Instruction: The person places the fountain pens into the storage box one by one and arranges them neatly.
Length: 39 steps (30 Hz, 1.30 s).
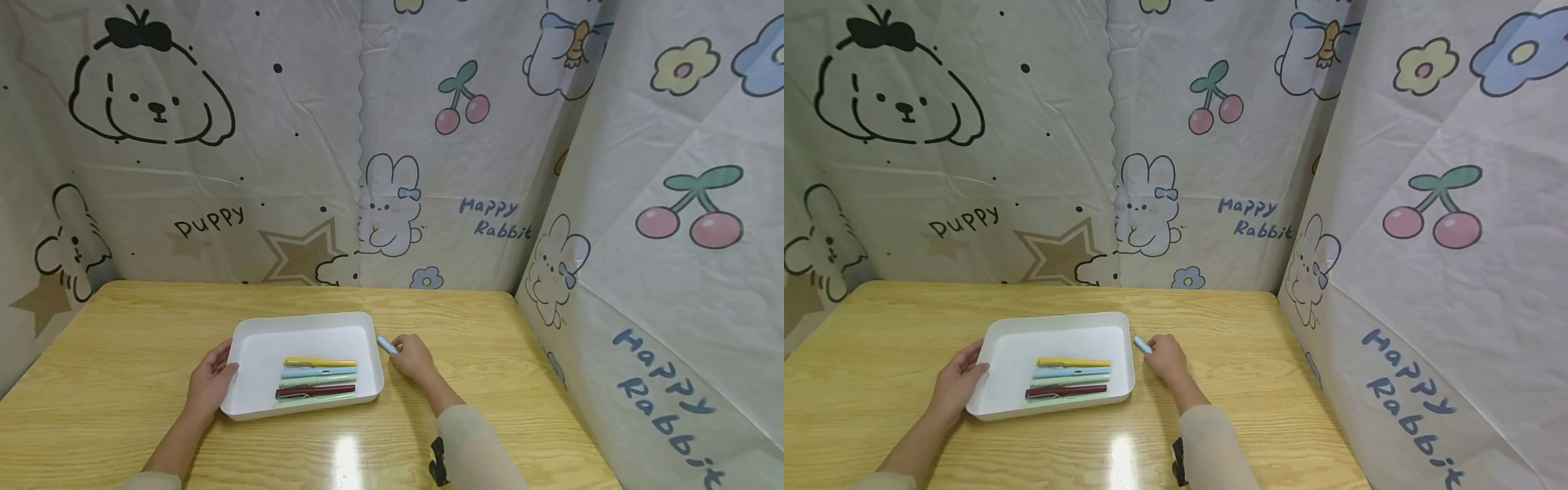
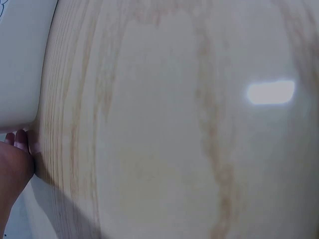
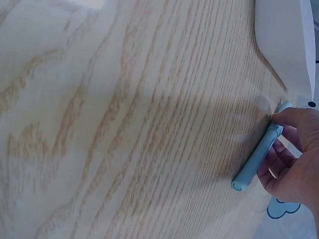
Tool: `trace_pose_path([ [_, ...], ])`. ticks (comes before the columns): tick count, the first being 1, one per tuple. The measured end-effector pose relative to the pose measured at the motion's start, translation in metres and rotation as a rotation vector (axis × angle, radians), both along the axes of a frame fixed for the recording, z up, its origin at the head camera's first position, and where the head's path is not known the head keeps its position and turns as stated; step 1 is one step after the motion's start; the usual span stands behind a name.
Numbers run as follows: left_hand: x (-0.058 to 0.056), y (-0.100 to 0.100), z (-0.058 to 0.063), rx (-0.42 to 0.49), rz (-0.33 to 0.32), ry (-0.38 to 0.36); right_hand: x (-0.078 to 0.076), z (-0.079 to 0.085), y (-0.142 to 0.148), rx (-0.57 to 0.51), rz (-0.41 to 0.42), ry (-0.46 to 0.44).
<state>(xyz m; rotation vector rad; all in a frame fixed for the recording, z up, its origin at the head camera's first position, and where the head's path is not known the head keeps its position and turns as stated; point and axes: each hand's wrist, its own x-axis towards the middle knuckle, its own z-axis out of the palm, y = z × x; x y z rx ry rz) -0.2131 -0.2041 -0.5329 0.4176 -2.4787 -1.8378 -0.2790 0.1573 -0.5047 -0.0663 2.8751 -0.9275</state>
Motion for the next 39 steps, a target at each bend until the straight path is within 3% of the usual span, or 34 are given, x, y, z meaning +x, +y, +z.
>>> trace_pose_path([
  [26, 0.000, 0.001, 0.001, 0.003, 0.016, 0.002, -0.008, 0.015, 0.013, 0.079, 0.070, 0.042],
  [39, 0.000, 0.002, 0.001, -0.004, 0.012, -0.007, -0.011, 0.031, 0.012, 0.061, 0.060, 0.001],
])
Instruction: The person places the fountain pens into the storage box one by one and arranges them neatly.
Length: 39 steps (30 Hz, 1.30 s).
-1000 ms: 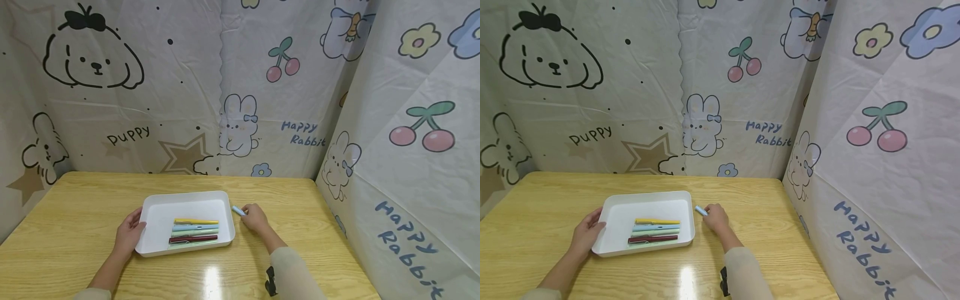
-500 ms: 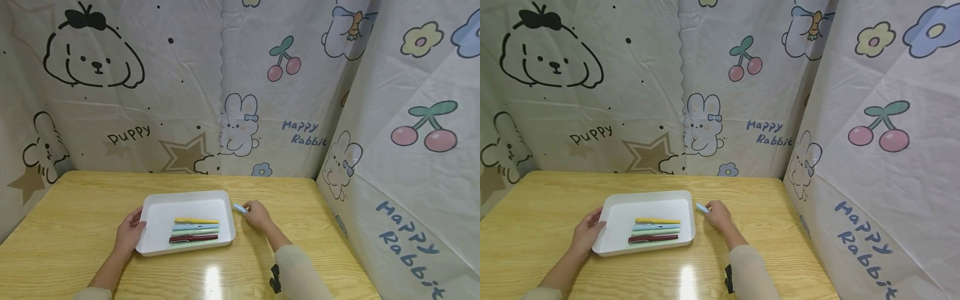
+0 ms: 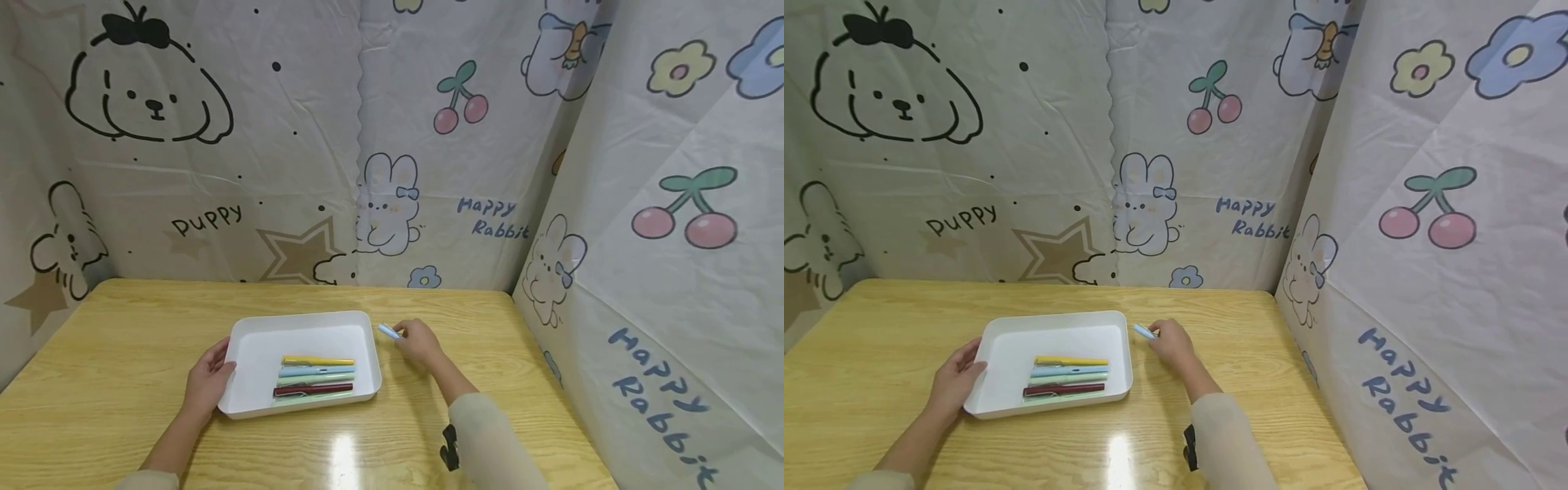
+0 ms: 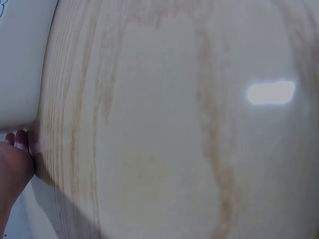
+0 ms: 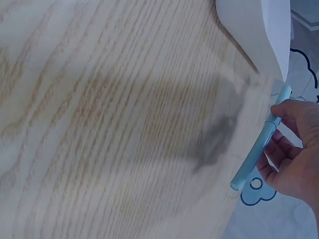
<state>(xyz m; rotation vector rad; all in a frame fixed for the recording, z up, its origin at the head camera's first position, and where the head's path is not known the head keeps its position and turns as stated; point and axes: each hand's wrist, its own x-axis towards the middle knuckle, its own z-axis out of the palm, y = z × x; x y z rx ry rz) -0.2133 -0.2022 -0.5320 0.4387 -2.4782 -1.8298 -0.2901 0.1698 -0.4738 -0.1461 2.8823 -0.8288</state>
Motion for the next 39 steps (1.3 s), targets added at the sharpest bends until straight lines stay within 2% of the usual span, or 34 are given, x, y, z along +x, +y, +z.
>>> trace_pose_path([
  [8, 0.001, -0.002, -0.005, 0.003, 0.003, 0.008, -0.002, 0.004, -0.004, -0.012, 0.039, -0.002],
  [23, -0.001, -0.002, -0.005, 0.028, 0.011, 0.022, -0.005, 0.016, -0.015, 0.020, 0.095, 0.028],
  [39, 0.000, -0.001, 0.000, 0.041, 0.000, 0.016, -0.009, 0.019, -0.027, 0.048, 0.152, 0.024],
])
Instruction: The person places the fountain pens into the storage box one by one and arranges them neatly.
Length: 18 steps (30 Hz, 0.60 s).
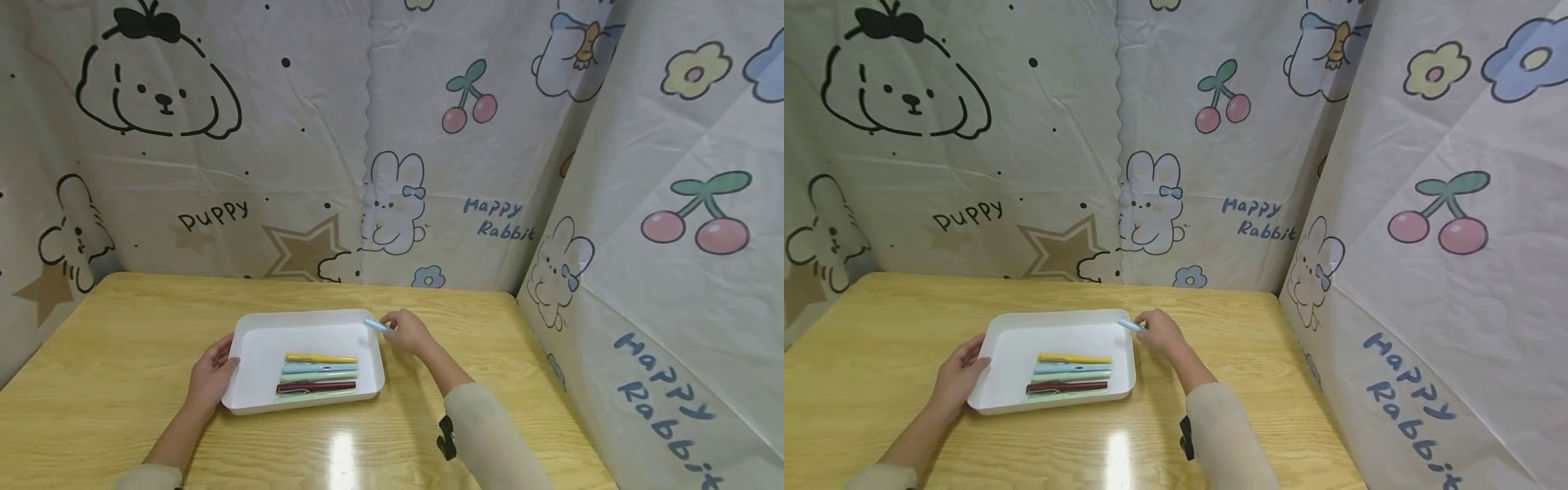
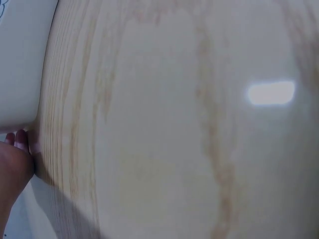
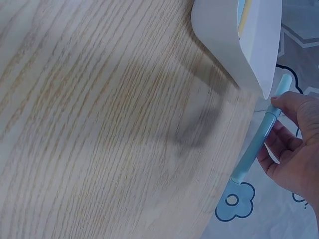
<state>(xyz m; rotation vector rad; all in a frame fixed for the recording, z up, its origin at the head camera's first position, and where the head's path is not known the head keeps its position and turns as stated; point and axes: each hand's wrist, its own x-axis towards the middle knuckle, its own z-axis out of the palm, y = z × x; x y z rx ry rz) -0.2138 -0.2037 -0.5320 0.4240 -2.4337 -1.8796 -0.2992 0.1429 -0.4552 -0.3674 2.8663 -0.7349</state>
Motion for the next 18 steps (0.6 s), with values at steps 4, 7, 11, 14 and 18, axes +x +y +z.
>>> trace_pose_path([
  [4, -0.0003, 0.0006, 0.0020, 0.003, 0.004, 0.003, -0.0026, 0.0002, -0.0018, 0.006, 0.010, -0.005],
  [7, -0.0005, 0.0010, 0.0027, 0.005, 0.007, 0.004, -0.0033, 0.0008, -0.0032, 0.008, 0.011, -0.014],
  [11, -0.0007, 0.0010, 0.0026, 0.003, 0.009, 0.003, -0.0031, 0.0026, -0.0059, 0.014, 0.022, -0.015],
  [14, -0.0006, 0.0011, 0.0025, 0.004, 0.013, 0.004, -0.0033, 0.0031, -0.0078, 0.024, 0.034, -0.007],
  [18, 0.0001, 0.0016, 0.0032, 0.001, 0.017, 0.004, -0.0034, 0.0034, -0.0103, 0.027, 0.040, -0.010],
])
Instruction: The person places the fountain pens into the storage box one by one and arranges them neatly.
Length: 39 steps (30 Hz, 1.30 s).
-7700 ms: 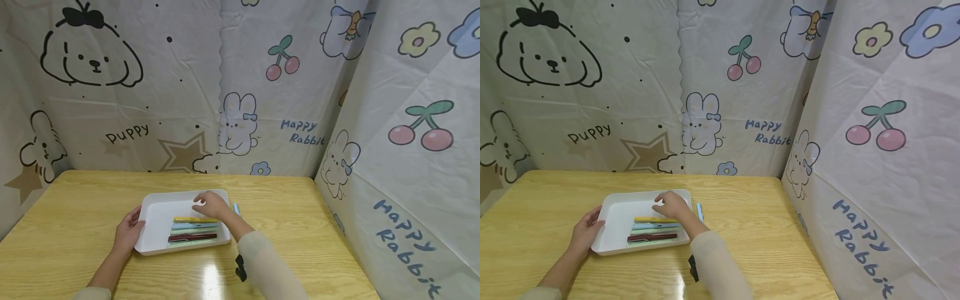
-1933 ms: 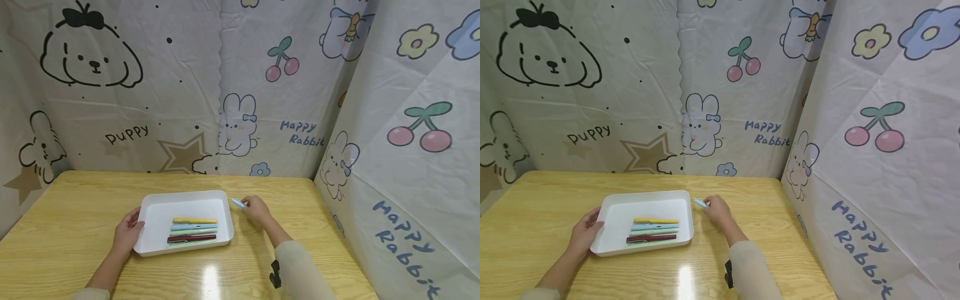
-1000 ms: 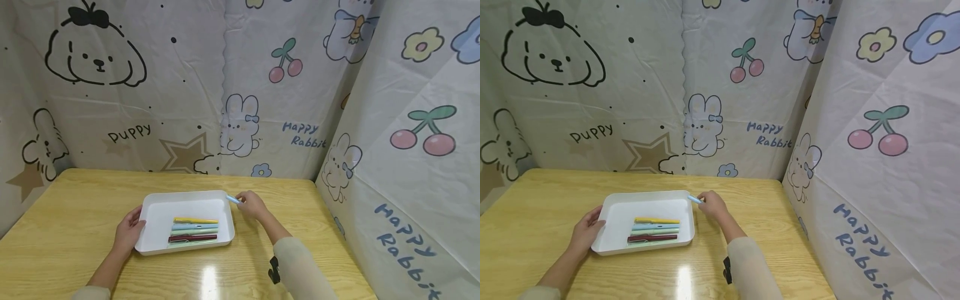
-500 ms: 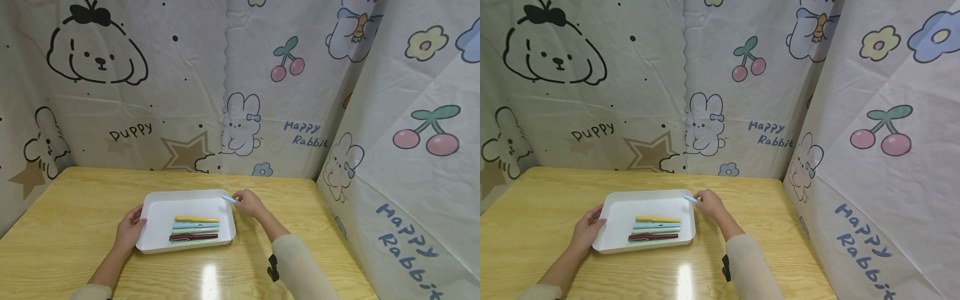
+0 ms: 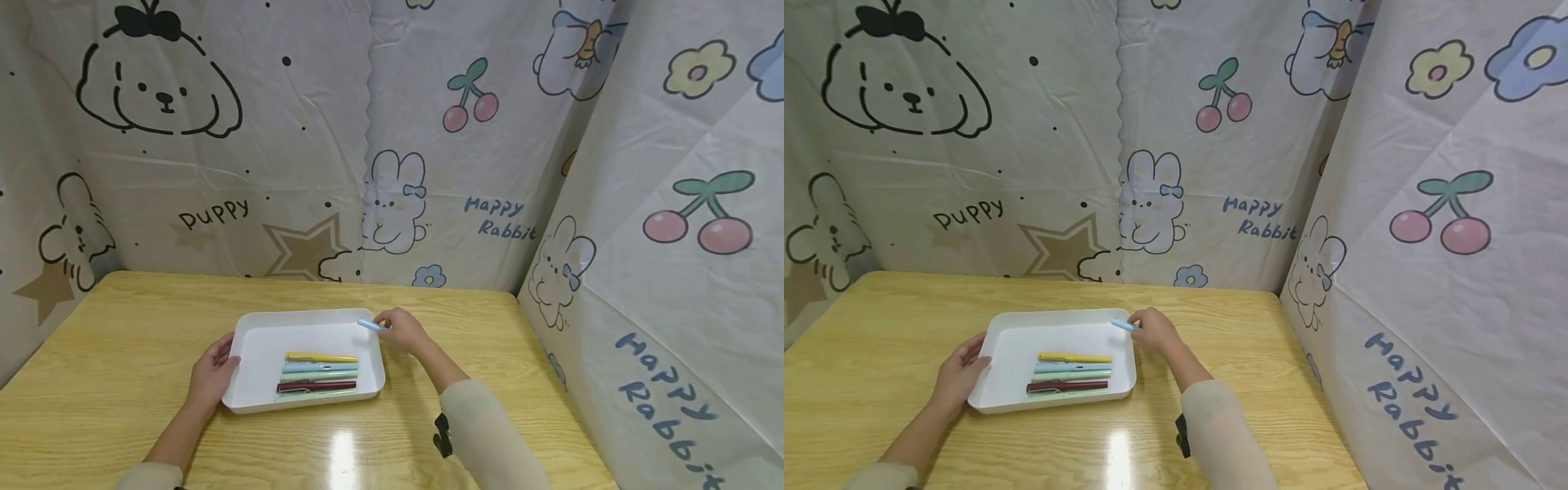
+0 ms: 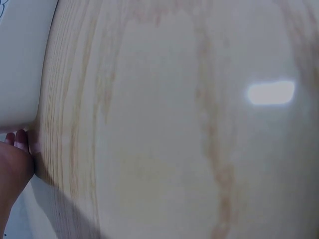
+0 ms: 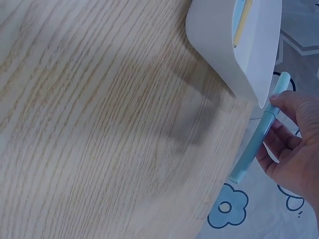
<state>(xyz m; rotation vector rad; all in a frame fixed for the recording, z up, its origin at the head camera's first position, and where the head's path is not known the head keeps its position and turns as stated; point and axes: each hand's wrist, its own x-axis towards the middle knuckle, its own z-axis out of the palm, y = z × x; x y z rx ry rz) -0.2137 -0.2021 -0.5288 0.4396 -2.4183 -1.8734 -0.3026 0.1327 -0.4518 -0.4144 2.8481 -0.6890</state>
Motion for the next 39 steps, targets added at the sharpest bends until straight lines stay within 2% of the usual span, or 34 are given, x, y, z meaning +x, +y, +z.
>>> trace_pose_path([
  [23, -0.001, -0.001, -0.003, 0.008, -0.002, -0.007, 0.001, 0.004, -0.015, 0.030, 0.044, -0.009],
  [39, -0.002, -0.001, -0.004, -0.005, 0.006, 0.007, 0.001, 0.000, -0.025, 0.035, 0.059, -0.044],
])
